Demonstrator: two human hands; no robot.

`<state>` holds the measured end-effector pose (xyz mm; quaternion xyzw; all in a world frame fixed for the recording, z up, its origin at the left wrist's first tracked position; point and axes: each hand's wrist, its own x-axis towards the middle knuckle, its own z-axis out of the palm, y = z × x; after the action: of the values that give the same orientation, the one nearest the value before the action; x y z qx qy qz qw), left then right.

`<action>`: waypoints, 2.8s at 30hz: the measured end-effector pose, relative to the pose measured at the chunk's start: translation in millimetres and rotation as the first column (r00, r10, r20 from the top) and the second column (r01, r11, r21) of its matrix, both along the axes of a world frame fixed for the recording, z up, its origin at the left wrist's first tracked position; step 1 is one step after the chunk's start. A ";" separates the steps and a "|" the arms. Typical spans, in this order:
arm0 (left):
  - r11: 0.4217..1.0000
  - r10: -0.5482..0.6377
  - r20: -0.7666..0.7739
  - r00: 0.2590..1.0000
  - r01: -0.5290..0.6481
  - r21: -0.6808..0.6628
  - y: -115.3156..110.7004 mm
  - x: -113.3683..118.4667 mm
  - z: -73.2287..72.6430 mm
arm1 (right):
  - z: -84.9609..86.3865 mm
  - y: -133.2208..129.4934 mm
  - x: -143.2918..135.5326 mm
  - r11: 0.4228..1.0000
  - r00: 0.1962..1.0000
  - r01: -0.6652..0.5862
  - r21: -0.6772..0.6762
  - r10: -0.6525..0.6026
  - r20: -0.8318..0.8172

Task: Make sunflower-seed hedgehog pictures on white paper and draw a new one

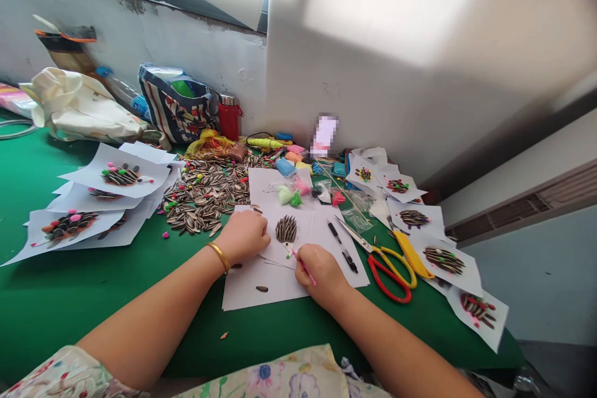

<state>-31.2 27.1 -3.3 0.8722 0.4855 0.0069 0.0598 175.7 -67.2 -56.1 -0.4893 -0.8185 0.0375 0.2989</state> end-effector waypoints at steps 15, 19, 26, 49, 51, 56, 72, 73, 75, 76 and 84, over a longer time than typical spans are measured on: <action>1.000 0.004 0.020 1.000 -0.004 -0.006 -0.6 -0.3 1.6 | 6.5 -3.7 -1.9 1.000 1.000 0.009 -0.023 -0.009 -0.007; 1.000 0.001 0.016 1.000 -0.001 -0.008 -0.7 -0.3 1.7 | 7.2 -2.8 -1.1 1.000 1.000 -0.007 -0.016 0.006 -0.024; 1.000 -0.005 0.015 1.000 0.004 0.010 -0.2 -0.6 0.3 | 7.4 -3.6 -1.2 1.000 0.999 0.001 -0.012 -0.001 -0.035; 0.995 0.011 0.072 0.997 -0.018 0.097 13.4 -6.4 -14.0 | 53.2 34.3 46.3 0.942 0.860 0.334 -0.040 -0.287 0.423; 0.996 0.004 0.075 0.997 -0.011 0.086 14.6 -7.3 -13.5 | 61.7 44.5 41.1 0.943 0.860 0.325 -0.074 -0.262 0.438; 0.994 -0.054 0.079 0.995 0.047 0.094 16.8 -8.2 -12.4 | 69.7 82.0 29.5 0.920 0.833 0.378 -0.105 -0.288 0.473; 0.981 0.038 0.383 0.923 -0.107 0.161 17.2 -6.1 -7.5 | 67.9 111.6 8.7 0.929 0.903 0.368 -0.033 -0.348 0.253; 0.980 0.040 0.412 0.910 -0.117 0.162 16.1 -5.7 -7.4 | 68.9 103.9 9.9 0.939 0.923 0.338 -0.057 -0.319 0.216; 0.980 0.029 0.415 0.909 -0.108 0.169 13.6 -5.1 -8.5 | 67.5 89.5 13.5 0.925 0.935 0.342 -0.163 -0.319 0.156; 0.981 0.016 0.396 0.918 -0.091 0.171 12.4 -4.9 -9.8 | 65.2 83.6 16.1 0.910 0.937 0.347 -0.229 -0.323 0.136; 0.990 -0.128 0.343 0.931 0.100 0.097 10.9 -7.0 -14.8 | 48.5 67.2 35.4 0.870 0.968 0.246 -0.427 -0.194 0.162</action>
<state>-38.2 38.0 -18.1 0.8856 0.4151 0.1763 0.1112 211.1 0.0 -7.7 -0.6357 -0.7429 0.1607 0.1345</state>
